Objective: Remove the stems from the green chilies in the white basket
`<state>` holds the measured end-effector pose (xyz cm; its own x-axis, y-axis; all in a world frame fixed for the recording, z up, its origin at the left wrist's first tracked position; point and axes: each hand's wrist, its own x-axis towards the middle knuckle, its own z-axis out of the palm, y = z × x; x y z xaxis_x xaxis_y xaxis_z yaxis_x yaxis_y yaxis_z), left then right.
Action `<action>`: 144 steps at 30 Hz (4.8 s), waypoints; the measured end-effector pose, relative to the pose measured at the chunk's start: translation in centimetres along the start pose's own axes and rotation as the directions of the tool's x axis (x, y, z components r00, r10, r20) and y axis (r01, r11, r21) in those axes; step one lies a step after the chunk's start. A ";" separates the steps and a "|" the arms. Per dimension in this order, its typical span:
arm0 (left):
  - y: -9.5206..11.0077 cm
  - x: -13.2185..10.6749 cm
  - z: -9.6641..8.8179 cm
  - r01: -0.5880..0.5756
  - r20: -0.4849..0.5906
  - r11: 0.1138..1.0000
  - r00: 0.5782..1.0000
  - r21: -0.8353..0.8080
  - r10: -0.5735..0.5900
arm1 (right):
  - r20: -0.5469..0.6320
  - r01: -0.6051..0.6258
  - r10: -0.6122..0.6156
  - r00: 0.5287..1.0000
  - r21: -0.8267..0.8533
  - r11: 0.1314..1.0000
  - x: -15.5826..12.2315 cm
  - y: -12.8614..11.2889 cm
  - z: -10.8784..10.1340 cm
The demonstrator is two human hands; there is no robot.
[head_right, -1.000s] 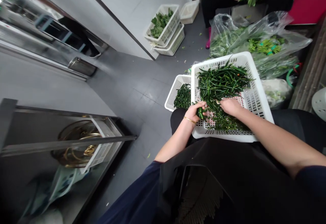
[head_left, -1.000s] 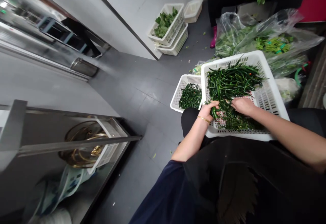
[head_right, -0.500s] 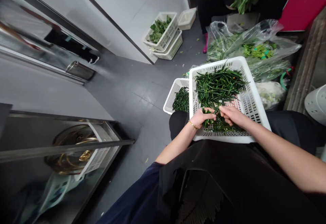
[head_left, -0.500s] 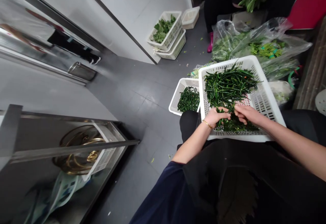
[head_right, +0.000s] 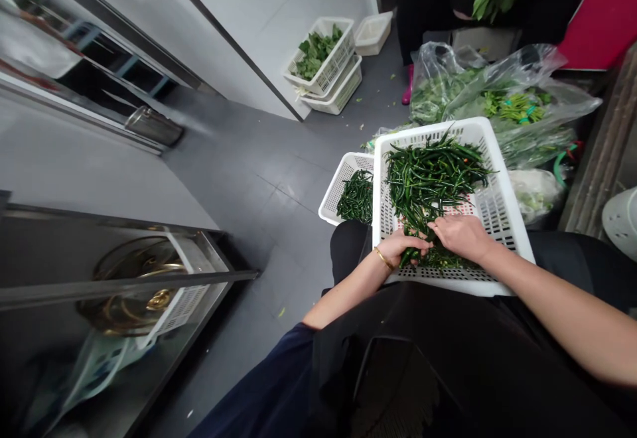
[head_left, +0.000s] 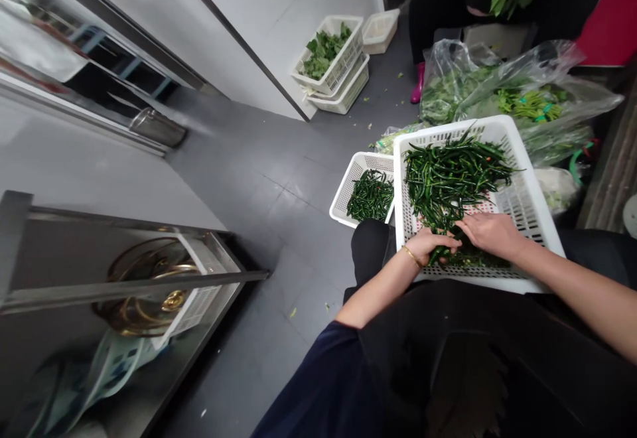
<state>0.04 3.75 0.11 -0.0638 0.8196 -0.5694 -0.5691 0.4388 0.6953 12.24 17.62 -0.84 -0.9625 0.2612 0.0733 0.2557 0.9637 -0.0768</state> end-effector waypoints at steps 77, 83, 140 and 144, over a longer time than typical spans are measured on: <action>-1.1 0.6 -1.8 -0.134 -0.073 0.982 0.989 -0.130 0.126 | 0.217 -0.310 0.301 0.929 0.010 0.951 9.6 1.5 2.5; -0.6 1.0 -1.1 -0.240 -0.218 0.944 0.957 -0.227 0.191 | 0.327 -0.472 0.346 0.879 0.694 0.544 4.9 3.2 -0.1; 13.2 -2.9 -14.2 -0.368 -0.489 0.703 0.523 0.609 0.698 | 0.329 -0.177 0.124 0.936 0.135 0.975 11.5 -4.5 3.8; 9.1 -2.6 -9.5 -0.451 -0.354 0.761 0.693 0.467 0.628 | 0.314 -0.222 0.148 0.938 0.215 0.951 11.1 -3.3 3.7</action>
<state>-12.77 2.17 3.78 -0.6917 0.7133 -0.1134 -0.0217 0.1363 0.9904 0.35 17.18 -3.42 -0.8935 0.3698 -0.2548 0.4370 0.8469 -0.3029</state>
